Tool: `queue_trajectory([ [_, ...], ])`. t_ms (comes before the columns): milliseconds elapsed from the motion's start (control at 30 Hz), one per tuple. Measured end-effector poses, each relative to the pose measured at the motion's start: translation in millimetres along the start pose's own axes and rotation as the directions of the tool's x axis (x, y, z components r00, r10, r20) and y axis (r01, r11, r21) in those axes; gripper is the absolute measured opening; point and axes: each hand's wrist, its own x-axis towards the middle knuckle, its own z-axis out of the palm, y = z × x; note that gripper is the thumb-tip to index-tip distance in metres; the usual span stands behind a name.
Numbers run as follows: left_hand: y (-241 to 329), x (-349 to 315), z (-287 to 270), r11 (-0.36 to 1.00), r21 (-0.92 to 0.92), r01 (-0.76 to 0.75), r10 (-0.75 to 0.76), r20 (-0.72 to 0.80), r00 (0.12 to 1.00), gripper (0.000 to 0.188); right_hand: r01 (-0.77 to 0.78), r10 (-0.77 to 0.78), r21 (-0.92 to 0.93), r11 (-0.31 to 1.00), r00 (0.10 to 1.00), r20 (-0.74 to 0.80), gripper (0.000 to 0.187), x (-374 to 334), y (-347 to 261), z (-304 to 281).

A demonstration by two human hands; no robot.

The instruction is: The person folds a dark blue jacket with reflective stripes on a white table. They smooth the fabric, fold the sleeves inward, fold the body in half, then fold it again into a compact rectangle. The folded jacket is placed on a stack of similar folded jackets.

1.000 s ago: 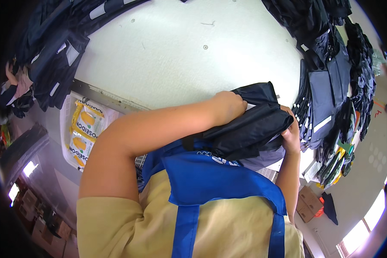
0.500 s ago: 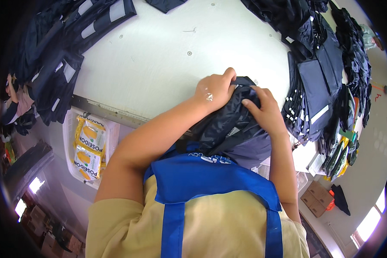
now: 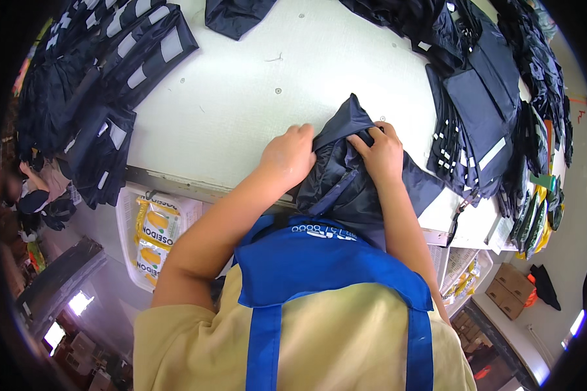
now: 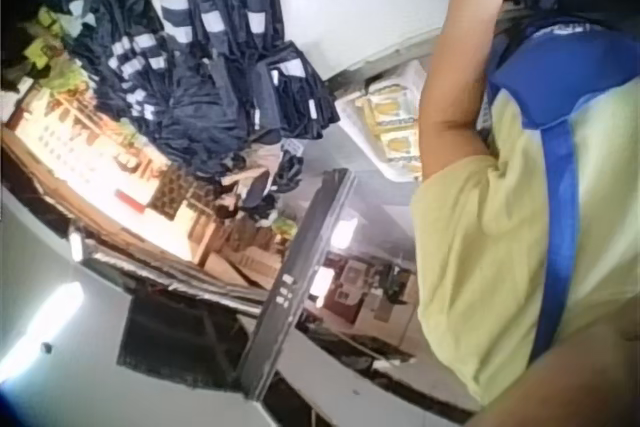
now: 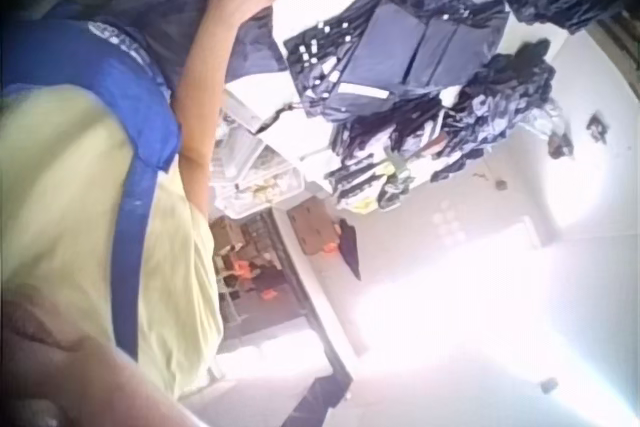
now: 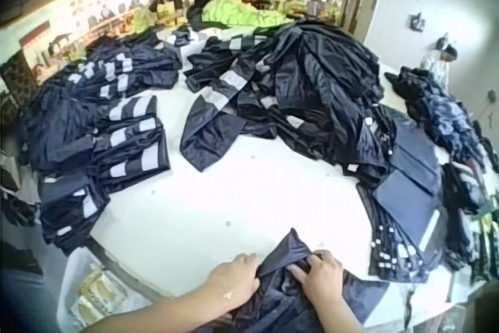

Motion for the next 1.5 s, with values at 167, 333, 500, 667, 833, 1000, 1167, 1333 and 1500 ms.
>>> queue_trajectory([
  [167,-33,-21,12,0.884,-0.408,0.227,-0.14,0.233,0.962,0.022,-0.019,0.126,0.524,0.852,0.978,-0.168,0.009,-37,9,-43],
  [333,-20,-16,13,0.837,-0.505,0.213,-0.152,0.16,0.975,0.021,0.341,-0.513,0.591,0.731,0.846,0.146,0.036,-77,-51,-64],
  [500,-14,-27,3,0.959,-0.28,0.03,-0.022,0.032,0.999,0.021,0.362,-0.393,0.243,0.9,0.915,0.09,0.035,-81,-65,-19],
  [667,-6,-40,-14,0.994,-0.113,-0.011,0.02,0.075,0.997,0.023,0.311,-0.315,0.063,0.948,0.948,0.052,0.035,-82,-74,0],
  [833,2,-36,-20,0.995,-0.094,0.036,-0.03,0.066,0.997,0.028,0.371,-0.376,0.069,0.926,0.921,0.1,0.029,-76,-82,-1],
  [1000,9,-42,-28,0.999,0.012,0.044,-0.044,-0.003,0.999,0.033,0.432,-0.409,0.333,0.838,0.902,-0.14,0.04,-68,-57,-4],
  [1167,11,-36,-20,0.998,0.05,-0.045,0.053,-0.152,0.987,0.016,0.454,-0.432,-0.067,0.889,0.876,0.213,0.073,-62,-59,0],
  [1333,18,-18,0,0.997,-0.01,-0.075,0.073,-0.161,0.984,0.009,0.462,-0.336,-0.269,0.845,0.85,0.405,0.066,-52,-64,17],
  [1500,4,16,28,0.962,-0.273,0.011,-0.002,0.032,0.999,0.013,0.438,-0.376,-0.041,0.898,0.813,0.444,0.056,-39,-37,36],
])
